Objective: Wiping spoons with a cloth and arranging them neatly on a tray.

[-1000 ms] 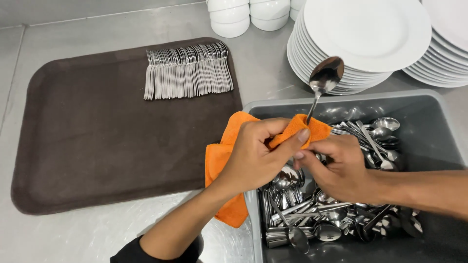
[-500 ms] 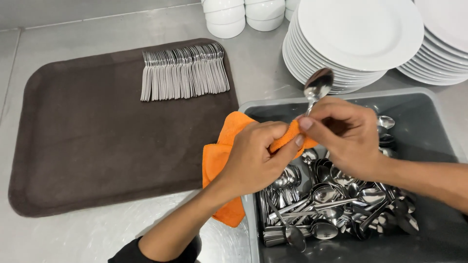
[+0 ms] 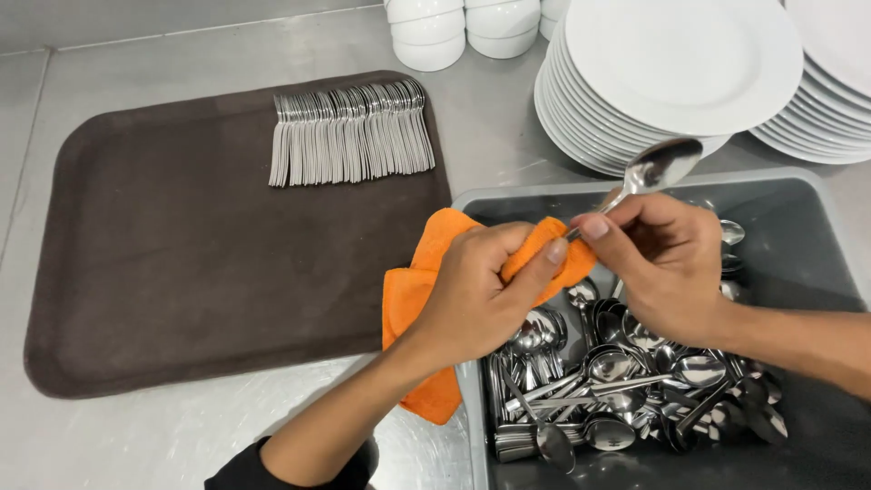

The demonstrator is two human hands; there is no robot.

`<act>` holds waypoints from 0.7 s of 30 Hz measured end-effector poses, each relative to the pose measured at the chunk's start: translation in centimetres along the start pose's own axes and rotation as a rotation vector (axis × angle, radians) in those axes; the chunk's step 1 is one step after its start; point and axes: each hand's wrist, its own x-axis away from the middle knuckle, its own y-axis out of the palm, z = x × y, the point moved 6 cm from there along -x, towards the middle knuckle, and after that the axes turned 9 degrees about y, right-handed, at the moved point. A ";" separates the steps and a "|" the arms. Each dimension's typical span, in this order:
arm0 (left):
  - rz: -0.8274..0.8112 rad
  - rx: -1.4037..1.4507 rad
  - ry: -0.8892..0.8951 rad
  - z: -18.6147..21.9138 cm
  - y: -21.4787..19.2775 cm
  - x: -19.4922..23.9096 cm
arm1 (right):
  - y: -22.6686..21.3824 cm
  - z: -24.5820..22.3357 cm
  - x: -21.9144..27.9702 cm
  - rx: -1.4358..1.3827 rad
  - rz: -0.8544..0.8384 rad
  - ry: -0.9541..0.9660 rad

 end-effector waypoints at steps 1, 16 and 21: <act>-0.012 -0.025 0.030 0.2 0.1 -0.1 | 0.0 -0.5 -0.3 0.054 -0.014 -0.066; -0.134 -0.226 0.065 -0.2 1.2 0.1 | -4.4 0.9 -4.9 -0.035 0.130 -0.170; -0.237 -0.370 0.084 -0.2 1.6 0.2 | -2.5 -0.3 -4.2 0.120 0.081 -0.193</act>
